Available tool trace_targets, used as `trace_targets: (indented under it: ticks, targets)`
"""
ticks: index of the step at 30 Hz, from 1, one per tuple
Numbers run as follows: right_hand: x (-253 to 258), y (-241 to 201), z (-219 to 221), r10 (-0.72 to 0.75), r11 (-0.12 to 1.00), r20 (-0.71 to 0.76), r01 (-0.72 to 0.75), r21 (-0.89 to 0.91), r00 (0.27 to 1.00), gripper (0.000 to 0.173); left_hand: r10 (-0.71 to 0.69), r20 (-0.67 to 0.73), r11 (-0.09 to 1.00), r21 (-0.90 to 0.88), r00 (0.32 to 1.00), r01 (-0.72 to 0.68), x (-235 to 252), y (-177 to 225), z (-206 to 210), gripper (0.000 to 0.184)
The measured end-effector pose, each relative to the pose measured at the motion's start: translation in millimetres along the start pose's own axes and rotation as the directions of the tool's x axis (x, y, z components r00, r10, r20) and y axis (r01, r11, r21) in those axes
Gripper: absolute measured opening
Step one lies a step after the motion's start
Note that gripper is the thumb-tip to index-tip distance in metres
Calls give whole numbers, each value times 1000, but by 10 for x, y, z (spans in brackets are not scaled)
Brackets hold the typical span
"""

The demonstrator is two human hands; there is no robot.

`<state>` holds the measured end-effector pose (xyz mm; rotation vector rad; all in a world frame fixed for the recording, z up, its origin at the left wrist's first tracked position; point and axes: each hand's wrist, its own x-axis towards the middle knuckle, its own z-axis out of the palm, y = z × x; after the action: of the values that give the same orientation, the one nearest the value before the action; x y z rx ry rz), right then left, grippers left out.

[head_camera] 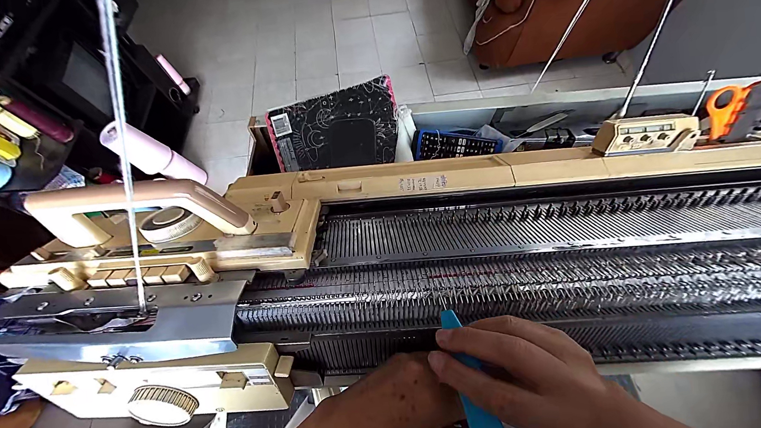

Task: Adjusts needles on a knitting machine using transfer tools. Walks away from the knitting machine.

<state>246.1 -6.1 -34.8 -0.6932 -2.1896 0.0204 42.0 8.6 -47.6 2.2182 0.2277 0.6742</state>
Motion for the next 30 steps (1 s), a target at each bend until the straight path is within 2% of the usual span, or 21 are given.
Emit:
trace_targets:
  ticks: [7,10,12,15,16,17,19,21,23,25,27,30]
  targets:
    - [43,-26,-1,7,1000,-26,-7,-14,1000,16,-22,-21,999,31,1000,22,1,28,4,25]
    - [246,-4,-77,169,984,-82,-164,63,982,12,-46,25,998,-48,999,47,26,29,5,26]
    - [516,101,-152,406,913,-76,-400,76,911,19,-39,53,997,-58,998,42,23,3,24,31]
    - [842,399,-146,738,645,91,-739,197,669,14,-38,49,998,-57,998,41,18,-6,43,33]
    - [875,466,-93,779,579,106,-773,257,619,10,-38,49,997,-64,998,41,17,-8,41,33]
    - [879,497,-45,788,561,90,-770,304,609,8,-38,49,997,-71,998,41,15,-9,37,33]
    - [856,484,1,769,580,42,-724,373,638,8,-36,42,996,-79,998,39,11,-9,40,32]
    - [801,411,-22,689,678,5,-646,350,725,13,-35,35,996,-80,999,38,8,-10,49,32]
    - [676,292,-52,539,824,-53,-514,238,840,23,-34,32,996,-79,999,36,7,-13,47,31]
    - [483,158,-51,364,925,-113,-344,164,925,23,-31,20,997,-64,999,32,10,-4,43,30]
    - [282,46,-11,226,965,-153,-199,172,962,14,-8,-4,999,-36,1000,8,21,12,31,27]
    - [118,-70,-26,84,990,-95,-72,118,992,9,36,-34,999,-35,999,-37,44,38,4,21]
